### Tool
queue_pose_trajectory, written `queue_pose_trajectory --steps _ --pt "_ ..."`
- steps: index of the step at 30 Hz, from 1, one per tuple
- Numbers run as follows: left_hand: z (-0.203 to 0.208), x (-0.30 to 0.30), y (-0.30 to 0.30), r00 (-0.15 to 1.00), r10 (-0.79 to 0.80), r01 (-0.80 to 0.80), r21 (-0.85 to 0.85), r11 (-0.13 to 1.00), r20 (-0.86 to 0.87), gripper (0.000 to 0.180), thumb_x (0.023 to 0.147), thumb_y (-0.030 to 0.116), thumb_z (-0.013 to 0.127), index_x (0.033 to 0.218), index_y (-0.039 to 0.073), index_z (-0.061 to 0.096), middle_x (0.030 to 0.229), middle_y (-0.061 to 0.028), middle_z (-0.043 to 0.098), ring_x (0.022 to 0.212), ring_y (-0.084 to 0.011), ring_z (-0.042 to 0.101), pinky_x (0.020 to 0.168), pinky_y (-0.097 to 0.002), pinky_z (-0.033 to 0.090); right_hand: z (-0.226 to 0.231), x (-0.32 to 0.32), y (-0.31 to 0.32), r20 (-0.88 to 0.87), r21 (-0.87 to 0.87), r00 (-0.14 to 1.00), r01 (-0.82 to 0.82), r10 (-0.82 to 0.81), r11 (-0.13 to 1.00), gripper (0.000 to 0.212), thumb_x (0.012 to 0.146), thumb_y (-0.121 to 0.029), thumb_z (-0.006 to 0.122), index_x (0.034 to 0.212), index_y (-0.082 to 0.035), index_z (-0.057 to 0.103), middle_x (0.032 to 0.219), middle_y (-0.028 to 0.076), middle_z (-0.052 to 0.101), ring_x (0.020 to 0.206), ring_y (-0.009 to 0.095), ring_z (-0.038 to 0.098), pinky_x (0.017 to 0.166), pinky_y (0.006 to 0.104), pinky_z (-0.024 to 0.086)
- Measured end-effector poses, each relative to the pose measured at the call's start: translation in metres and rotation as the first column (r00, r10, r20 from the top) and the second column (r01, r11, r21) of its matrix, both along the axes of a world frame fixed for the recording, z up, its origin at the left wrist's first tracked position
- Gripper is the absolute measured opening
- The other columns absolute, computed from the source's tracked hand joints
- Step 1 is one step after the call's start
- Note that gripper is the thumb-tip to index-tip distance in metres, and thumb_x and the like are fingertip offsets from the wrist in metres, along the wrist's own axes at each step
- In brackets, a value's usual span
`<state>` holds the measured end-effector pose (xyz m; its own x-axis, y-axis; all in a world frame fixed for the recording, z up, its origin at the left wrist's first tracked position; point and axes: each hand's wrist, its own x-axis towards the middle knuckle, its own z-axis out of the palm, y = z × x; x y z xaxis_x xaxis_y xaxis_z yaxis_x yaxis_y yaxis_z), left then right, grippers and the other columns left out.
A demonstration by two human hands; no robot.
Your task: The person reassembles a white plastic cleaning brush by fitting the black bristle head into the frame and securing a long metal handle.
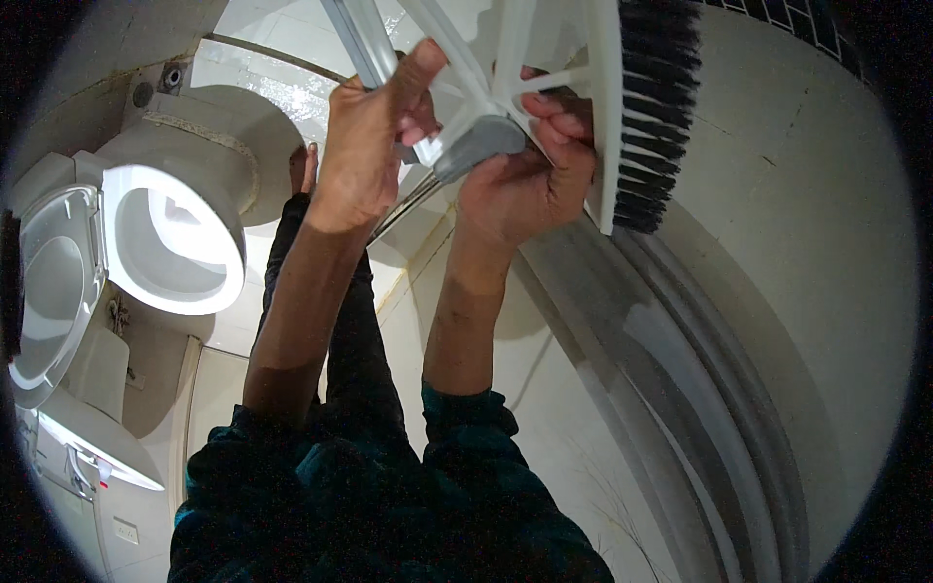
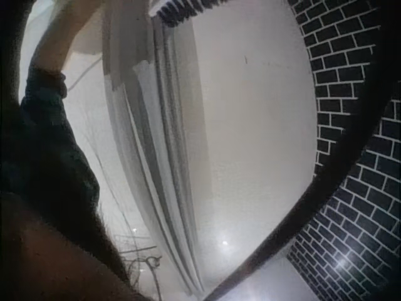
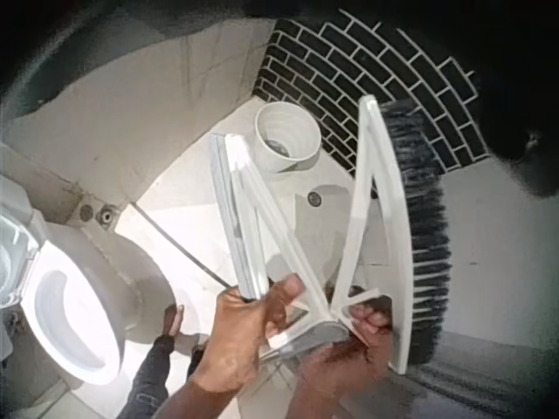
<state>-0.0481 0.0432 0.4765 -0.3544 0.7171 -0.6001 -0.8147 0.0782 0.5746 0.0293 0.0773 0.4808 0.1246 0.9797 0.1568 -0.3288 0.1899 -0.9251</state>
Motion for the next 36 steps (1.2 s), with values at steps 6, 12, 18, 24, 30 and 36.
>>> queue_pose_trajectory --steps 6,12,18,24,30,36 --pt "-0.015 -0.036 0.001 0.987 -0.084 0.099 -0.109 0.989 0.137 0.043 0.069 0.041 0.071 0.055 0.008 0.046 0.048 0.0021 0.043 0.041 -0.0051 0.038 0.041 -0.0184 0.03 -0.009 -0.011 -0.001 0.038 0.047 0.989 -0.145 0.143 0.988 0.01 0.075 -0.01 0.044 0.072 -0.006 0.052 0.075 0.008 0.053 0.076 0.02 0.055 0.083 0.0414 0.049" --pt "-0.023 -0.038 0.016 0.965 -0.182 0.224 -0.227 0.948 0.19 0.055 0.065 0.061 0.064 0.046 0.019 0.033 0.042 0.0045 0.03 0.038 -0.007 0.03 0.038 -0.0208 0.025 -0.018 -0.015 0.004 0.308 0.195 0.939 -0.221 0.154 0.956 0.041 0.088 -0.038 0.036 0.063 -0.008 0.049 0.071 0.005 0.053 0.073 0.014 0.055 0.086 0.0345 0.047" --pt "-0.022 -0.04 0.016 0.96 -0.211 0.253 -0.25 0.934 0.185 0.056 0.061 0.064 0.064 0.047 0.018 0.035 0.042 0.0034 0.032 0.04 -0.0086 0.031 0.041 -0.0209 0.028 -0.018 -0.021 0.009 0.18 0.11 0.979 -0.113 0.092 0.988 0.061 0.086 -0.058 0.025 0.053 -0.012 0.048 0.056 0.0 0.052 0.064 0.008 0.055 0.092 0.0431 0.04" --pt "-0.017 -0.044 0.014 0.948 -0.2 0.267 -0.278 0.923 0.247 0.057 0.061 0.066 0.063 0.05 0.015 0.038 0.043 0.0023 0.034 0.042 -0.0096 0.033 0.043 -0.0216 0.03 -0.014 -0.017 0.006 0.188 0.132 0.969 -0.185 0.159 0.974 0.059 0.086 -0.056 0.032 0.049 -0.012 0.045 0.054 0.0 0.05 0.056 0.011 0.054 0.096 0.0434 0.035" --pt "-0.032 -0.026 0.001 0.972 -0.059 0.085 -0.106 0.991 0.229 0.049 0.059 0.048 0.076 0.052 0.009 0.046 0.046 0.0024 0.04 0.037 -0.0051 0.033 0.037 -0.019 0.026 -0.011 -0.003 -0.02 0.471 0.004 0.879 -0.083 0.071 0.997 0.046 0.088 -0.047 0.037 0.07 -0.007 0.049 0.056 -0.004 0.047 0.048 0.004 0.039 0.062 0.0191 0.035" --pt "-0.025 -0.023 -0.01 0.899 -0.296 0.265 -0.137 0.955 -0.323 0.05 0.063 0.052 0.071 0.055 0.009 0.049 0.048 0.0026 0.04 0.042 -0.0052 0.037 0.042 -0.0201 0.029 -0.016 0.017 -0.029 0.079 -0.184 0.993 -0.069 0.085 0.98 0.032 0.088 -0.035 0.047 0.074 -0.007 0.054 0.053 -0.004 0.046 0.044 0.001 0.036 0.056 0.0126 0.044"
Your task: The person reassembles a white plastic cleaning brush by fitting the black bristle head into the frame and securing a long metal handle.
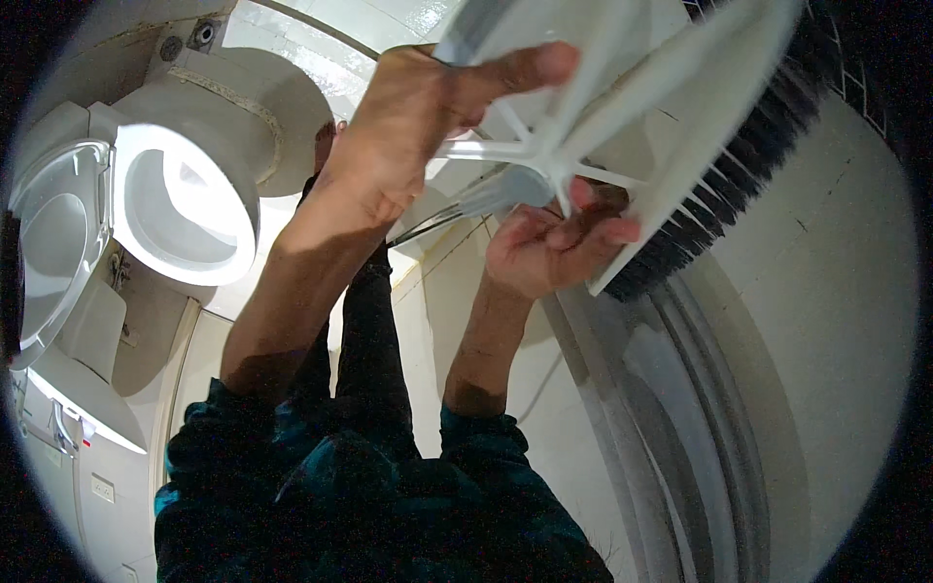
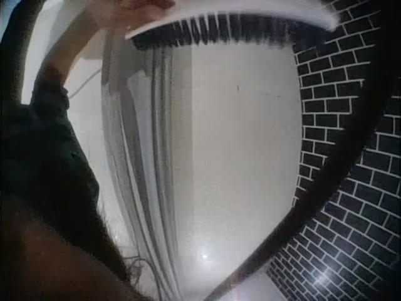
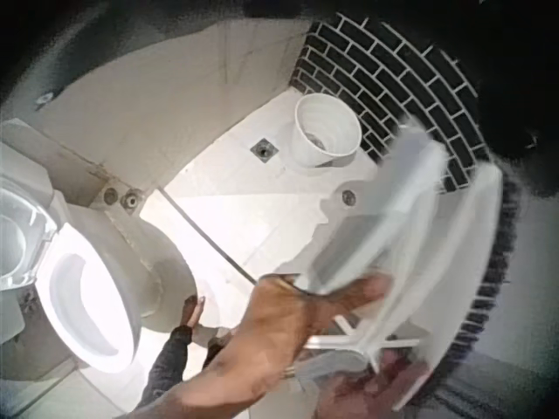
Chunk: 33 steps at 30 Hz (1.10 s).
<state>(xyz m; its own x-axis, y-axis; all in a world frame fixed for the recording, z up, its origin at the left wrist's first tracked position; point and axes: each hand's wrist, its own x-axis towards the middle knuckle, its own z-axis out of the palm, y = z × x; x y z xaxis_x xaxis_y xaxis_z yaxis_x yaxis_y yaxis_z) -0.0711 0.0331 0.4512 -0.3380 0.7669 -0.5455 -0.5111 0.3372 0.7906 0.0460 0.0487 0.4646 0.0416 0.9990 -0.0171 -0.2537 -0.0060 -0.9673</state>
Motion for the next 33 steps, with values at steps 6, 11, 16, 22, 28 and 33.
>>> queue_pose_trajectory --steps 6,11,16,22,28,33 --pt "0.013 0.001 0.006 0.971 0.113 -0.087 -0.13 0.988 0.21 0.047 0.065 0.047 0.072 0.057 0.003 0.059 0.041 0.0056 0.037 0.037 -0.0036 0.035 0.039 -0.0201 0.027 -0.007 0.006 0.009 -0.41 -0.232 0.912 -0.127 0.021 0.964 0.031 0.085 -0.032 0.054 0.073 -0.004 0.061 0.056 -0.001 0.058 0.045 0.002 0.051 0.056 0.0178 0.052" --pt "0.003 -0.01 0.0 0.985 -0.112 0.149 -0.328 0.933 0.129 0.055 0.061 0.047 0.074 0.069 -0.006 0.062 0.054 -0.0057 0.056 0.048 -0.0113 0.05 0.048 -0.0237 0.041 -0.017 -0.001 0.004 -0.309 -0.405 0.943 -0.016 -0.121 0.914 0.03 0.088 -0.031 0.048 0.085 -0.003 0.059 0.079 0.006 0.062 0.07 0.012 0.059 0.066 0.0238 0.05" --pt "0.005 -0.019 -0.001 0.989 -0.078 0.055 -0.181 0.982 -0.122 0.052 0.064 0.048 0.071 0.069 -0.003 0.063 0.05 -0.0053 0.054 0.046 -0.0112 0.051 0.047 -0.0257 0.041 -0.055 0.014 -0.008 -0.44 -0.407 0.897 -0.16 -0.039 0.899 0.028 0.088 -0.027 0.048 0.089 -0.002 0.059 0.091 0.007 0.061 0.089 0.015 0.055 0.081 0.029 0.044" --pt "-0.007 -0.026 -0.021 0.992 -0.019 -0.002 -0.17 0.985 -0.121 0.045 0.072 0.043 0.068 0.059 0.002 0.058 0.04 0.0038 0.04 0.032 -0.0037 0.037 0.031 -0.0201 0.028 -0.056 -0.01 -0.022 -0.349 -0.466 0.936 -0.142 -0.035 0.874 0.02 0.084 -0.017 0.049 0.09 -0.001 0.06 0.096 0.01 0.06 0.095 0.017 0.053 0.087 0.0316 0.041" --pt "-0.024 -0.013 -0.035 0.972 0.203 -0.175 -0.222 0.959 0.114 0.038 0.074 0.04 0.068 0.068 0.004 0.059 0.043 0.0053 0.039 0.036 -0.003 0.032 0.036 -0.0203 0.022 -0.047 -0.011 -0.026 -0.306 -0.429 0.951 -0.11 -0.03 0.896 0.02 0.08 -0.009 0.046 0.091 0.003 0.058 0.095 0.014 0.059 0.094 0.02 0.054 0.087 0.0317 0.041" --pt "-0.036 0.007 -0.039 0.805 0.423 -0.335 -0.27 0.903 0.416 0.04 0.073 0.044 0.067 0.071 0.005 0.056 0.045 0.0048 0.036 0.035 -0.0045 0.029 0.035 -0.0198 0.021 -0.032 -0.009 -0.024 -0.326 -0.358 0.945 -0.101 -0.023 0.928 0.016 0.076 -0.006 0.046 0.083 -0.001 0.059 0.094 0.012 0.06 0.083 0.017 0.058 0.077 0.027 0.047"
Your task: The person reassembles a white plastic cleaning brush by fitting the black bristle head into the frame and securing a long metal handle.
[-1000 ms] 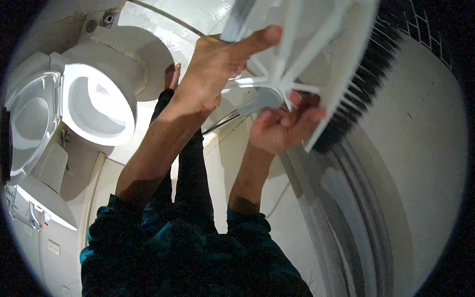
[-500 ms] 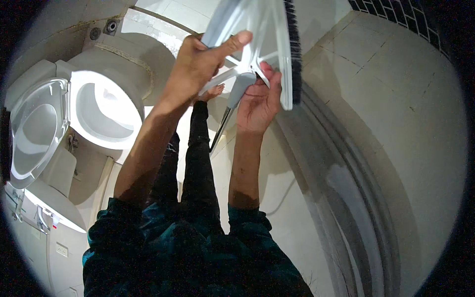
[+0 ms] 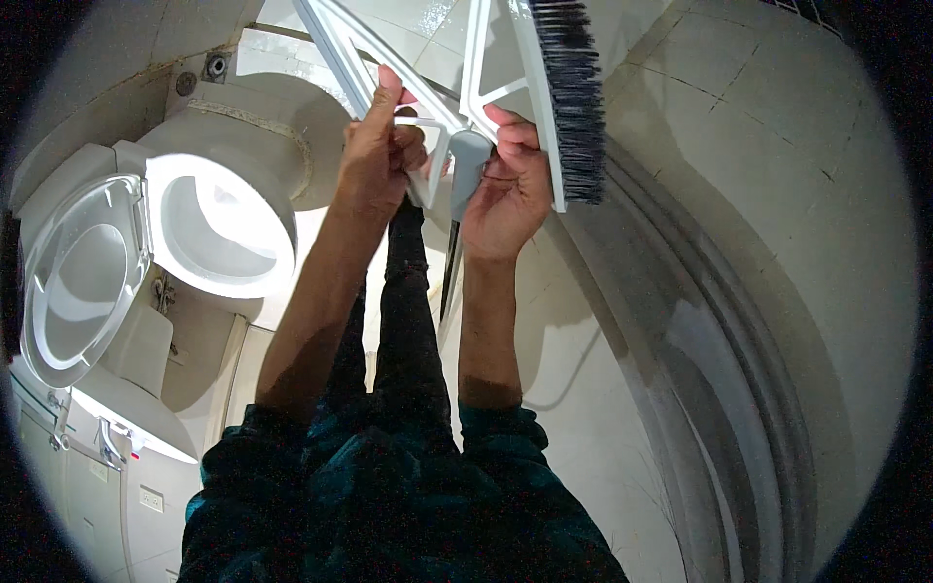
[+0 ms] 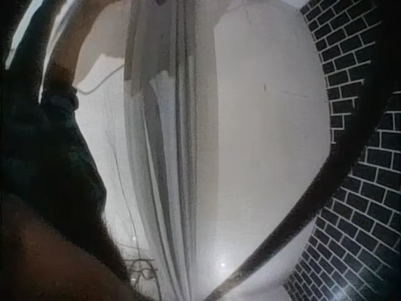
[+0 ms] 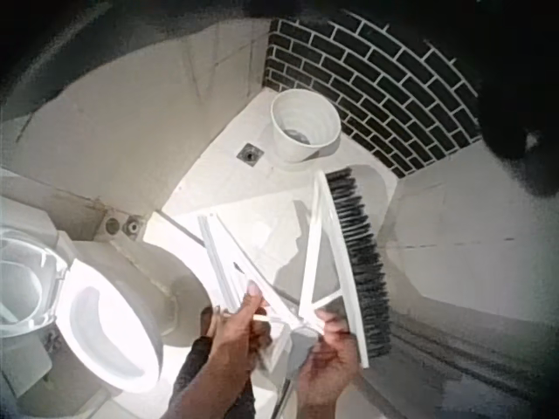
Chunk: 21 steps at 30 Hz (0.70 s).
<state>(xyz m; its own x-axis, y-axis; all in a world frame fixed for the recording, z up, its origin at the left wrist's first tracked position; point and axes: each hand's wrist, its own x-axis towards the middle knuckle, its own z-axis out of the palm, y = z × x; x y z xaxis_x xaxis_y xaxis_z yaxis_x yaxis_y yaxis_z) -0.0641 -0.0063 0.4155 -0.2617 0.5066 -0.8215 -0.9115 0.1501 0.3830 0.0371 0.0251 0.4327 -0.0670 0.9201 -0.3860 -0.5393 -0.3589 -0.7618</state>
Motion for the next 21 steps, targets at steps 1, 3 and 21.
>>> queue_pose_trajectory --steps 1,3,21 --pt "-0.004 0.004 -0.002 0.995 0.07 -0.071 0.006 0.997 0.072 0.04 0.075 0.045 0.064 0.072 0.006 0.054 0.044 0.0045 0.034 0.035 -0.0059 0.029 0.035 -0.0207 0.022 0.004 0.0 0.0 -0.047 -0.051 0.998 -0.033 0.031 0.998 0.013 0.075 -0.004 0.046 0.08 -0.003 0.058 0.092 0.013 0.061 0.086 0.018 0.058 0.077 0.0279 0.047" --pt "-0.008 0.01 -0.005 0.992 0.057 -0.056 -0.013 0.998 0.11 0.039 0.076 0.045 0.063 0.071 0.007 0.053 0.045 0.0046 0.033 0.036 -0.0063 0.029 0.036 -0.0211 0.023 0.002 0.005 -0.002 0.031 -0.035 0.999 -0.016 0.017 0.999 0.013 0.074 -0.004 0.046 0.079 -0.002 0.058 0.09 0.013 0.061 0.085 0.019 0.058 0.078 0.0283 0.047" --pt "-0.003 0.029 -0.014 0.972 -0.096 0.117 -0.088 0.989 0.213 0.049 0.07 0.055 0.064 0.076 0.008 0.052 0.044 0.0049 0.028 0.036 -0.0074 0.025 0.039 -0.023 0.025 0.026 0.039 -0.008 0.431 0.036 0.874 -0.262 0.222 0.964 0.013 0.078 -0.006 0.046 0.085 -0.002 0.056 0.095 0.013 0.059 0.089 0.02 0.055 0.083 0.0299 0.04"
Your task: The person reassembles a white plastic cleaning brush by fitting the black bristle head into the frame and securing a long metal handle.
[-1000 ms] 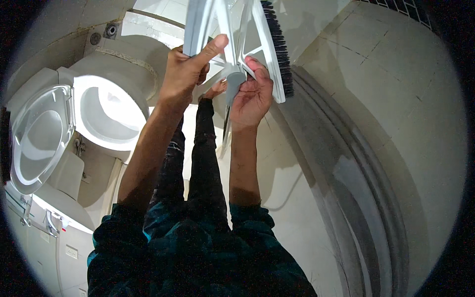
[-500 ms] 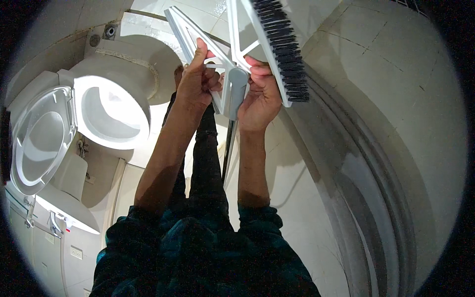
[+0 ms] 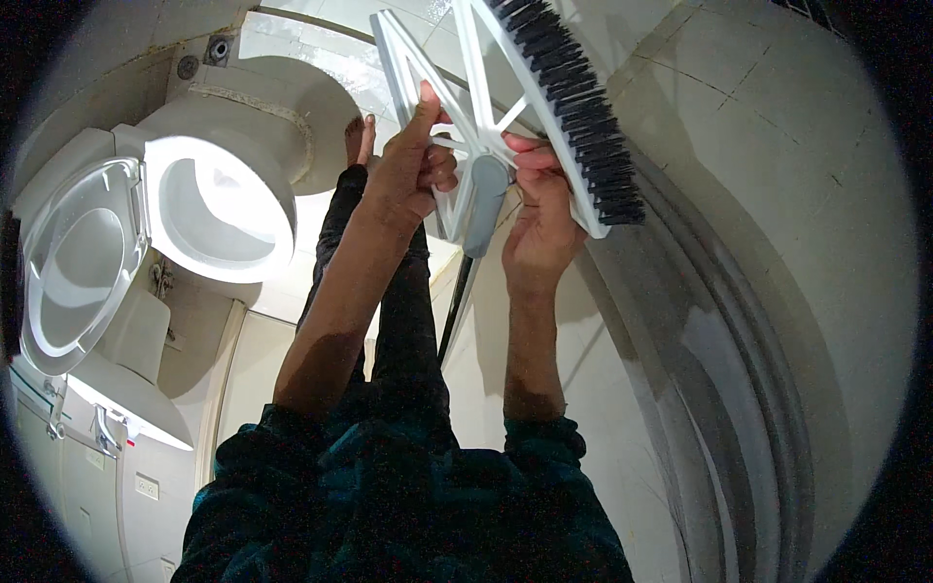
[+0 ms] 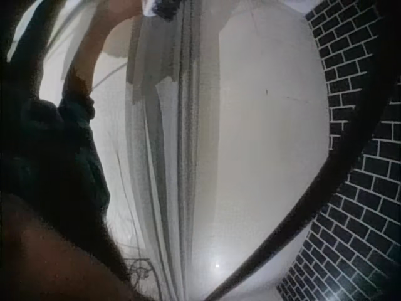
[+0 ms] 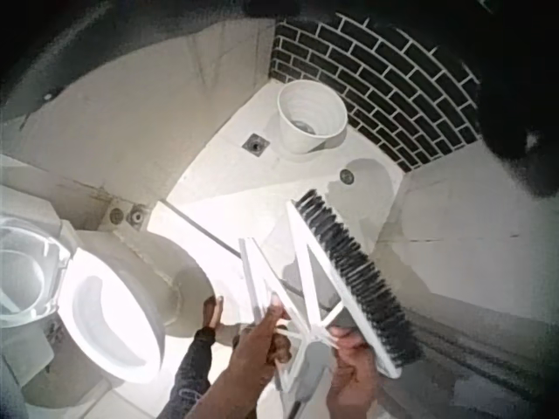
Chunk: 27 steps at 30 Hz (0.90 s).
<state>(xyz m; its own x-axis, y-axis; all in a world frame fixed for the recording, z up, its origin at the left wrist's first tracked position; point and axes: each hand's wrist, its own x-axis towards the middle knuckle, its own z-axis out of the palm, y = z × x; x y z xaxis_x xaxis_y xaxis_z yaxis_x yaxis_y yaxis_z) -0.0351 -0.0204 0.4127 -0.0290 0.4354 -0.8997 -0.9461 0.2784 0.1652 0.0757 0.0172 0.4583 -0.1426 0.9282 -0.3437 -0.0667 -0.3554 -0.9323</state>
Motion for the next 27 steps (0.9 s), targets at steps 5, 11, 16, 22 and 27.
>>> queue_pose_trajectory --steps 5,11,16,22,27 --pt "-0.004 0.007 0.011 0.995 -0.018 0.014 0.035 0.999 0.102 0.051 0.07 0.056 0.063 0.078 0.008 0.051 0.045 0.0059 0.026 0.037 -0.007 0.025 0.04 -0.0236 0.026 -0.009 -0.001 0.014 0.004 0.242 0.993 -0.116 0.118 0.963 0.014 0.078 -0.008 0.053 0.088 0.001 0.055 0.092 0.012 0.057 0.09 0.017 0.052 0.084 0.0311 0.039" --pt "-0.008 0.011 0.02 0.986 -0.018 0.007 0.064 0.998 0.166 0.055 0.067 0.061 0.062 0.078 0.008 0.051 0.047 0.0065 0.024 0.038 -0.0066 0.024 0.041 -0.0238 0.025 -0.024 0.002 0.023 -0.114 0.087 0.993 -0.01 0.02 0.996 0.022 0.087 -0.02 0.052 0.096 0.0 0.052 0.099 0.011 0.055 0.088 0.016 0.052 0.084 0.0297 0.04" --pt "-0.005 0.004 0.037 0.984 -0.02 0.004 0.093 0.996 0.175 0.055 0.068 0.06 0.061 0.08 0.007 0.051 0.05 0.0058 0.028 0.039 -0.007 0.025 0.042 -0.0253 0.027 -0.017 -0.016 0.029 -0.073 0.126 0.997 -0.025 0.034 0.992 0.024 0.089 -0.023 0.047 0.099 -0.002 0.052 0.106 0.013 0.054 0.1 0.018 0.051 0.088 0.0317 0.039" --pt "-0.016 -0.001 0.039 0.992 0.015 -0.017 0.02 1.0 0.123 0.052 0.07 0.058 0.06 0.075 0.007 0.052 0.051 0.0036 0.033 0.039 -0.0078 0.027 0.043 -0.0262 0.03 -0.018 -0.023 0.042 -0.071 0.168 0.987 -0.129 0.143 0.977 0.019 0.087 -0.018 0.05 0.1 -0.003 0.052 0.115 0.017 0.051 0.105 0.021 0.049 0.092 0.0337 0.037" --pt "-0.011 -0.003 0.034 0.991 0.031 -0.034 0.025 0.999 0.127 0.052 0.07 0.058 0.061 0.074 0.007 0.051 0.051 0.0039 0.032 0.039 -0.0073 0.026 0.041 -0.0255 0.028 -0.018 -0.027 0.043 -0.177 -0.016 0.981 -0.083 0.079 0.996 0.027 0.085 -0.018 0.049 0.107 -0.002 0.052 0.111 0.017 0.054 0.102 0.019 0.053 0.091 0.0339 0.038"
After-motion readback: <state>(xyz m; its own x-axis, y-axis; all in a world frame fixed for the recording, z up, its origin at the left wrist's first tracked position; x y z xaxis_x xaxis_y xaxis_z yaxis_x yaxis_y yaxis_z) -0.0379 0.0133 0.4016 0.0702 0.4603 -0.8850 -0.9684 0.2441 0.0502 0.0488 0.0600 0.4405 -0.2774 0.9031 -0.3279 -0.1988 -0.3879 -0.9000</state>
